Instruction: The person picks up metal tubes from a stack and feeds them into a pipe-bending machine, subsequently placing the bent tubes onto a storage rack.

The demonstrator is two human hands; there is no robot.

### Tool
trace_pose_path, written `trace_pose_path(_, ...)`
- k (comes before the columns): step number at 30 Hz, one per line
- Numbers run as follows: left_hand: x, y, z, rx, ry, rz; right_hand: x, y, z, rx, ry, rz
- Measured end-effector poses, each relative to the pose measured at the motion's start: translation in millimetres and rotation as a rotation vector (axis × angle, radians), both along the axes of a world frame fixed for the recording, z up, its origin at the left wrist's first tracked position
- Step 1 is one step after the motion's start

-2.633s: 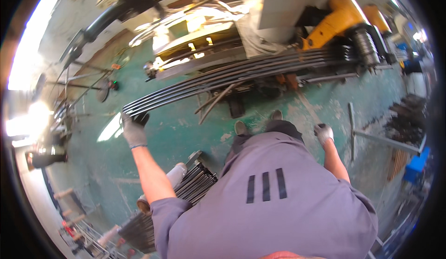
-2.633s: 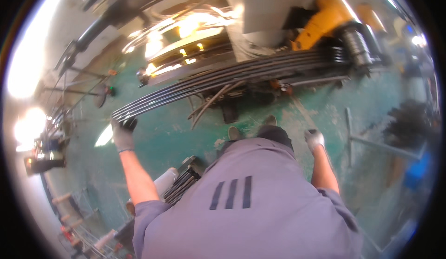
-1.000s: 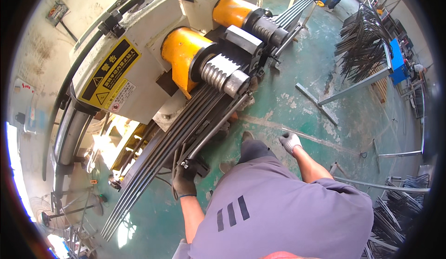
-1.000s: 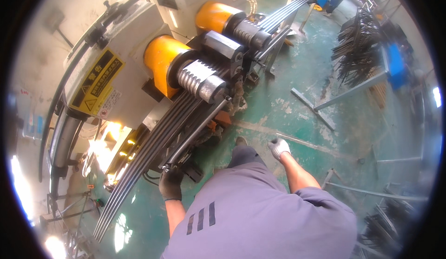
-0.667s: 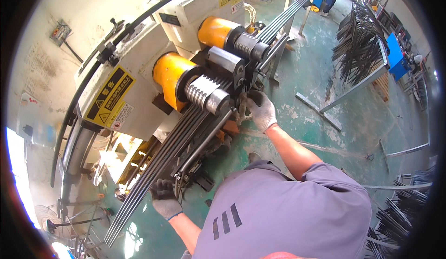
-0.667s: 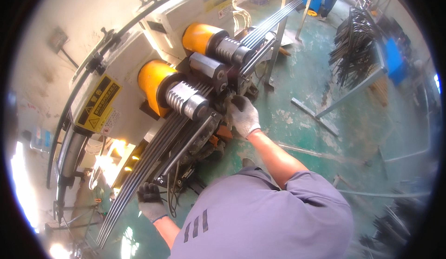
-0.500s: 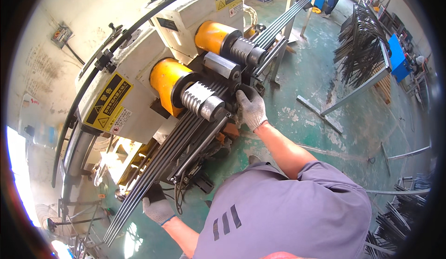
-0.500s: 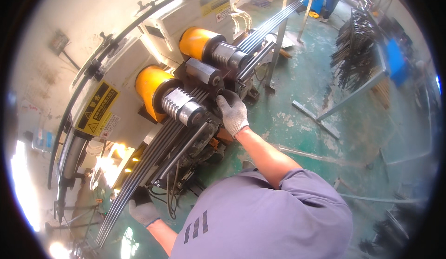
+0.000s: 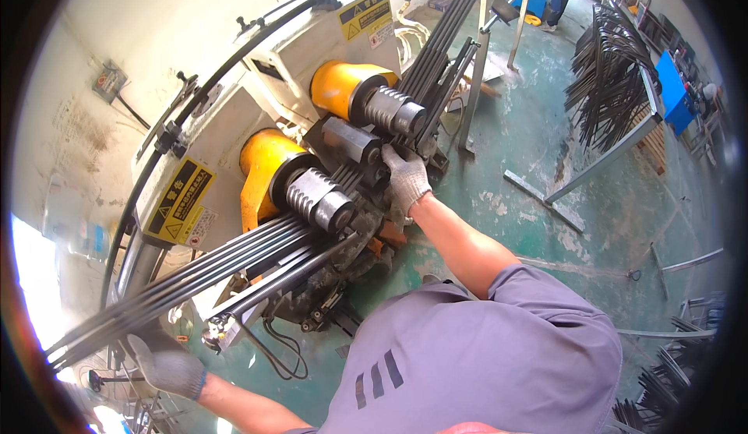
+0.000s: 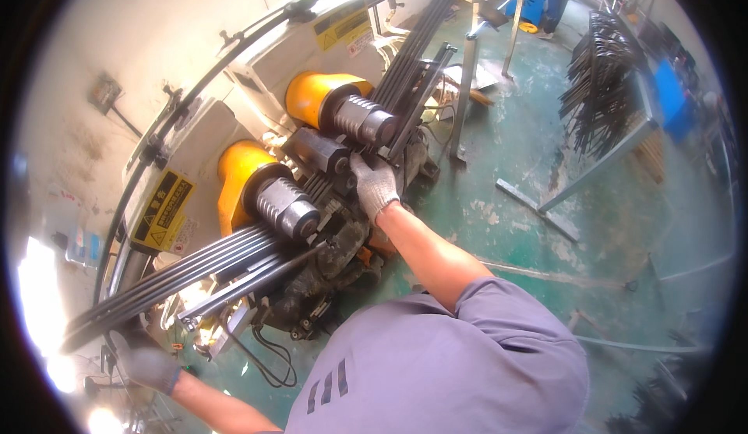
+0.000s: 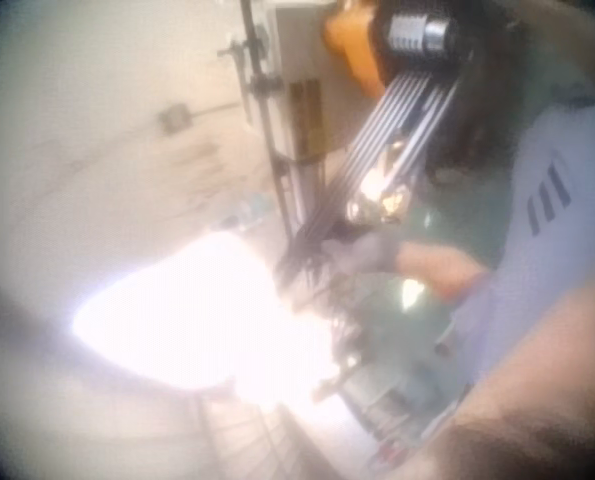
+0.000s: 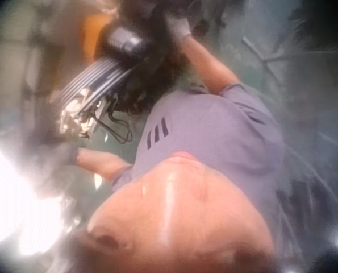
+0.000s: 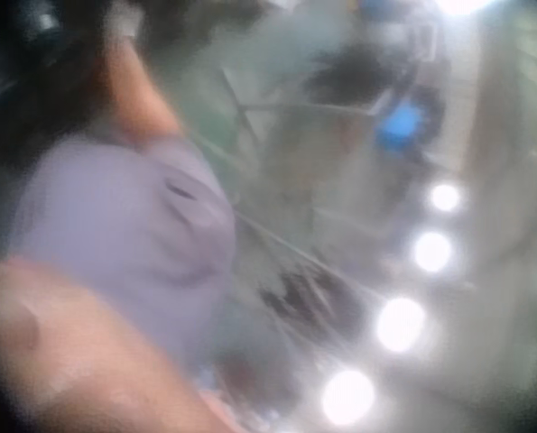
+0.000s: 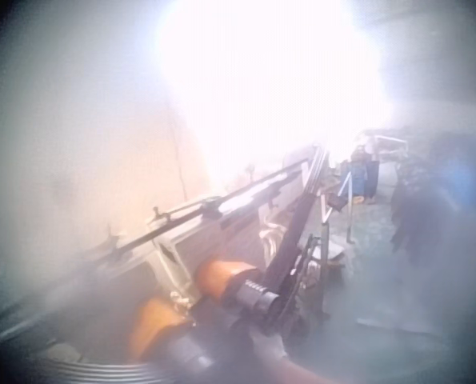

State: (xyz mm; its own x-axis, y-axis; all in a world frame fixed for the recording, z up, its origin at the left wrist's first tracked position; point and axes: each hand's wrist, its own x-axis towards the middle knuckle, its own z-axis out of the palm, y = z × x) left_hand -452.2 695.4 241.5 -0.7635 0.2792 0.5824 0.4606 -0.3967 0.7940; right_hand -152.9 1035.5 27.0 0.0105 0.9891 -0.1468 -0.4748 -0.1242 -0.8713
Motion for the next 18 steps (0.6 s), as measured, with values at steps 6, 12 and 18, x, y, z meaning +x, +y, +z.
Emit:
trace_pose_path(6, 70, 80, 78, -0.032, -0.049, -0.078, 20, 15, 8, -0.068, 0.401, 0.143)
trace_pose_path(12, 93, 141, 121, -0.207, 0.204, -0.09, 14, 37, 17, 0.008, 0.112, 0.152)
trace_pose_path(18, 106, 209, 118, -0.343, 0.455, -0.202, 1, 62, -7, 0.239, -0.205, 0.106)
